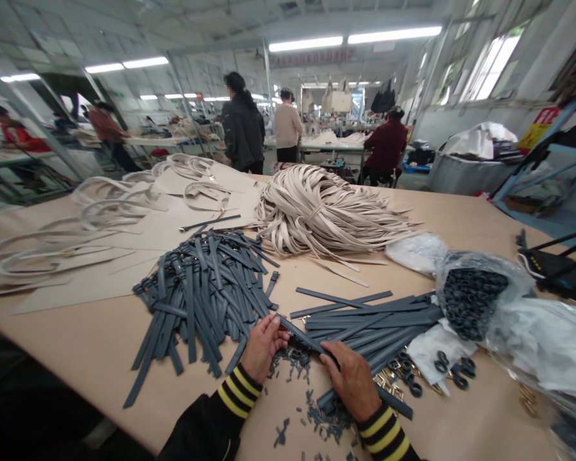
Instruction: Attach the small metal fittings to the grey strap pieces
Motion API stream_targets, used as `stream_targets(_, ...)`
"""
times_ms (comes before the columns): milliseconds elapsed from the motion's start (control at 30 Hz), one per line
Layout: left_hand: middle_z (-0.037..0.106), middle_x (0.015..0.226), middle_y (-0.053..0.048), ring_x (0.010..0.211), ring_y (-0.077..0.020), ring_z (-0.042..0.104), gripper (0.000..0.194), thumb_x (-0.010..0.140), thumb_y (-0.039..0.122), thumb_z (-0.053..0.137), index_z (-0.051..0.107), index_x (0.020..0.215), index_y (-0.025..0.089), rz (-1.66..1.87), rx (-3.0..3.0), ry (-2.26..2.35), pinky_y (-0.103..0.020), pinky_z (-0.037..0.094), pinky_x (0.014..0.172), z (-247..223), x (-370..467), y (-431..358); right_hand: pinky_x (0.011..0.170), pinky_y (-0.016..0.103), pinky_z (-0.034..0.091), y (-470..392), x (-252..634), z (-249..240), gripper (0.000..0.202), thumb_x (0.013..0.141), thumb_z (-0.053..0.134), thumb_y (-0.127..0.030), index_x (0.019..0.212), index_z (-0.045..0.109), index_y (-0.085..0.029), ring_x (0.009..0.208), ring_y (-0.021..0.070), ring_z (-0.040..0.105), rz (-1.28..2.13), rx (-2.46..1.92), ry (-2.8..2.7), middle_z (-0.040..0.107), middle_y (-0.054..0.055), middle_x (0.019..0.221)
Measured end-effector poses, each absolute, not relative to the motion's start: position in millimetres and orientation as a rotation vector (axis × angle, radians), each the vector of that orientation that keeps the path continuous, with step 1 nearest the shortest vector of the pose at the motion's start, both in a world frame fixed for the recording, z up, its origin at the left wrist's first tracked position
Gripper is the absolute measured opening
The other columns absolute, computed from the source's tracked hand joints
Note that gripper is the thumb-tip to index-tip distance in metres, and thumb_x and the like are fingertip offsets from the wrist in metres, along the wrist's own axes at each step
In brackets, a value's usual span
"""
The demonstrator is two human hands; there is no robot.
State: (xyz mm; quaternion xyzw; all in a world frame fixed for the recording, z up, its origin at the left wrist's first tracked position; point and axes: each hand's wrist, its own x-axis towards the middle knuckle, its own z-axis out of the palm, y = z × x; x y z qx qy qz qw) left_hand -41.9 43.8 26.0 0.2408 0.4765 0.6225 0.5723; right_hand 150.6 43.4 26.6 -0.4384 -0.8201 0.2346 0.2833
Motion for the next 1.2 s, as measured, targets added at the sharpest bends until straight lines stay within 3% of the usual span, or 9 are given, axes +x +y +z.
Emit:
stream_targets(167, 0.053, 0.059, 0.004, 0.048, -0.0054, 0.051, 0.026, 0.067, 0.034, 0.062, 0.051, 0.077, 0.014, 1.448, 0.559, 1.040, -0.015, 0.041, 0.045, 23.4, -44.9, 44.0, 0.059, 0.024, 0.042, 39.2, 151.2, 37.3, 0.031, 0.089, 0.030, -0.027, 0.068, 0.051, -0.020, 0.054, 0.0141, 0.056, 0.791, -1.195, -2.334, 0.057, -0.001, 0.056)
stream_targets(333, 0.050, 0.052, 0.005, 0.043, -0.0050, 0.047, 0.025, 0.067, 0.034, 0.062, 0.051, 0.073, 0.013, 1.433, 0.545, 1.042, -0.015, 0.039, 0.041, 24.1, -45.8, 43.2, 0.056, 0.022, 0.039, 37.8, 151.9, 44.5, 0.036, 0.091, 0.023, -0.031, 0.060, 0.037, -0.021, 0.045, 0.0116, 0.051, 1.017, -1.197, -2.317, 0.046, -0.006, 0.043)
stream_targets(1000, 0.053, 0.054, 0.003, 0.044, -0.0065, 0.052, 0.024, 0.069, 0.034, 0.058, 0.052, 0.076, 0.012, 1.406, 0.499, 1.134, -0.016, 0.045, 0.040, 29.2, -44.5, 45.1, 0.060, 0.022, 0.037, 41.4, 150.1, 44.1, 0.038, 0.091, 0.026, -0.032, 0.058, 0.041, -0.019, 0.052, 0.0113, 0.051, 1.115, -1.209, -2.190, 0.052, -0.004, 0.051)
stream_targets(1200, 0.053, 0.054, 0.003, 0.044, -0.0067, 0.053, 0.024, 0.067, 0.034, 0.060, 0.052, 0.075, 0.012, 1.418, 0.492, 1.150, -0.015, 0.045, 0.040, 27.6, -44.3, 45.9, 0.057, 0.022, 0.037, 43.3, 152.3, 46.4, 0.026, 0.087, 0.036, -0.030, 0.068, 0.051, -0.018, 0.058, 0.0127, 0.053, 1.117, -1.211, -2.220, 0.055, -0.002, 0.058)
